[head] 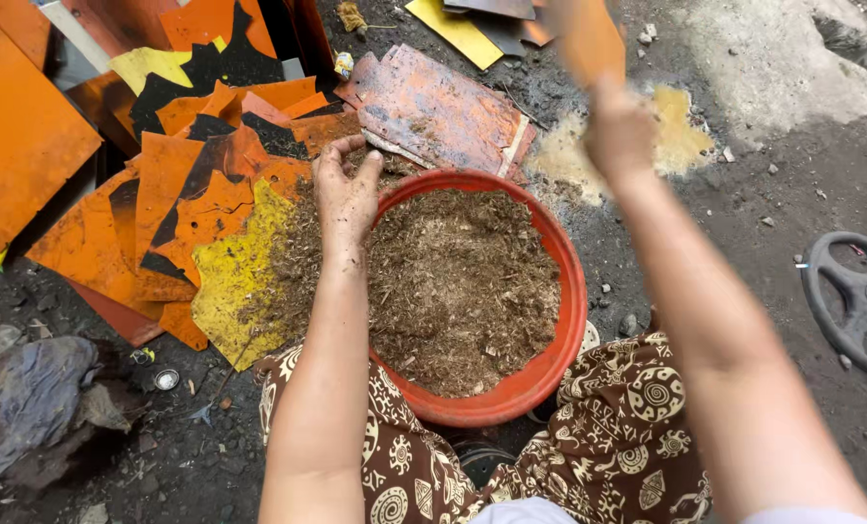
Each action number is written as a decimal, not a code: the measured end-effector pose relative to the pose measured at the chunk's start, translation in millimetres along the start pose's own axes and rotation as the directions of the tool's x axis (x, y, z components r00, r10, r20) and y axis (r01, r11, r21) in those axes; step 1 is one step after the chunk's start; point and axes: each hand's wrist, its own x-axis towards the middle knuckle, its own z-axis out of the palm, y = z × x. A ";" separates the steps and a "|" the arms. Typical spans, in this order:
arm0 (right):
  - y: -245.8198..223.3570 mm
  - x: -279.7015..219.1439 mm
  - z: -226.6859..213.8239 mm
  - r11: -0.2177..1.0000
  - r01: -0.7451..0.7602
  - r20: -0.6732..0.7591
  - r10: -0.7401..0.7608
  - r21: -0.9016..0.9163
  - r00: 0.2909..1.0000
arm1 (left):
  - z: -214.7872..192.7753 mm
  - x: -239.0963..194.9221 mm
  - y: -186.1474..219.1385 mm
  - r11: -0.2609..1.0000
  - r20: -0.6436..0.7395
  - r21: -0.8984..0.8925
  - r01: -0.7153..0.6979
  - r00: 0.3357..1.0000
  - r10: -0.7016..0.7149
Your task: The person scrapes fibrous material from flat orange and dark panels into a red basin using their hands. They repeatedly flip the panels and continue scraping until the material is collected in the basin.
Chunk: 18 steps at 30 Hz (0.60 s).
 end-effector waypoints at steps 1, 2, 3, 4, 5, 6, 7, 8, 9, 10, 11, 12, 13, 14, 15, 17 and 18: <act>-25.1 -23.9 18.0 0.962 0.116 -0.095 -0.144 -0.247 0.985 | -0.3 -1.3 1.2 1.000 0.000 0.002 0.009 1.000 -0.009; -52.5 -49.8 37.7 0.889 0.193 -0.051 -0.235 -0.416 0.971 | 0.9 -3.4 2.2 1.000 -0.004 0.002 0.016 1.000 -0.016; -78.2 -82.0 53.8 0.823 0.349 0.230 -0.271 -0.448 0.935 | 1.5 -6.4 2.5 1.000 -0.007 0.002 0.022 1.000 -0.022; -101.4 -112.4 68.7 0.815 0.382 0.174 -0.341 -0.436 0.924 | 2.1 -7.4 2.8 0.997 0.006 -0.064 0.051 0.999 -0.051; -119.3 -138.8 80.0 0.879 0.421 0.491 -0.271 -0.223 0.828 | 2.7 -9.4 2.6 0.988 0.022 -0.128 0.082 0.997 -0.079; -132.0 -153.0 90.9 0.889 0.455 0.647 -0.313 -0.058 0.695 | 2.1 -7.0 3.6 0.975 0.034 -0.193 0.109 0.994 -0.104; -137.4 -157.0 99.1 0.895 0.441 0.547 -0.335 -0.071 0.767 | 2.1 -2.4 4.9 0.983 0.021 -0.173 0.056 0.998 -0.053; -141.3 -153.6 107.2 0.898 0.432 0.435 -0.360 -0.077 0.825 | -1.1 4.1 5.2 0.989 0.001 -0.151 0.002 1.000 -0.002; -139.7 -143.2 113.4 0.902 0.423 0.316 -0.379 -0.081 0.870 | -4.0 12.8 4.4 0.991 -0.019 -0.127 -0.051 0.999 0.049; -134.4 -158.8 109.8 0.911 0.410 0.427 -0.355 -0.041 0.832 | -7.1 0.4 -7.8 0.987 -0.040 -0.143 -0.075 0.997 0.070; -127.2 -170.8 104.7 0.920 0.393 0.532 -0.330 -0.004 0.780 | -9.9 -9.5 -20.1 0.983 -0.061 -0.157 -0.100 0.994 0.091; -121.5 -161.2 105.6 0.937 0.349 0.607 -0.282 0.008 0.743 | -7.4 2.7 -22.3 0.971 -0.066 -0.176 -0.161 0.986 0.151; -118.8 -159.1 102.5 0.936 0.351 0.609 -0.281 0.004 0.742 | -4.6 8.6 -26.2 0.972 -0.032 -0.226 -0.067 0.998 0.061; -110.1 -142.4 100.1 0.927 0.375 0.593 -0.297 -0.009 0.749 | 2.5 15.7 -25.8 0.958 -0.018 -0.287 0.007 1.000 -0.012; -105.7 -134.1 95.5 0.917 0.398 0.576 -0.313 -0.024 0.755 | 9.5 20.2 -26.8 0.935 0.002 -0.347 0.080 0.996 -0.084; -114.4 -166.8 80.5 0.959 0.281 0.523 -0.255 0.032 0.813 | 20.6 1.8 -50.8 0.821 0.034 -0.484 0.303 0.944 -0.329; -120.8 -177.7 74.5 0.974 0.218 0.485 -0.219 0.059 0.847 | 29.0 -0.1 -58.7 0.742 0.062 -0.546 0.389 0.902 -0.427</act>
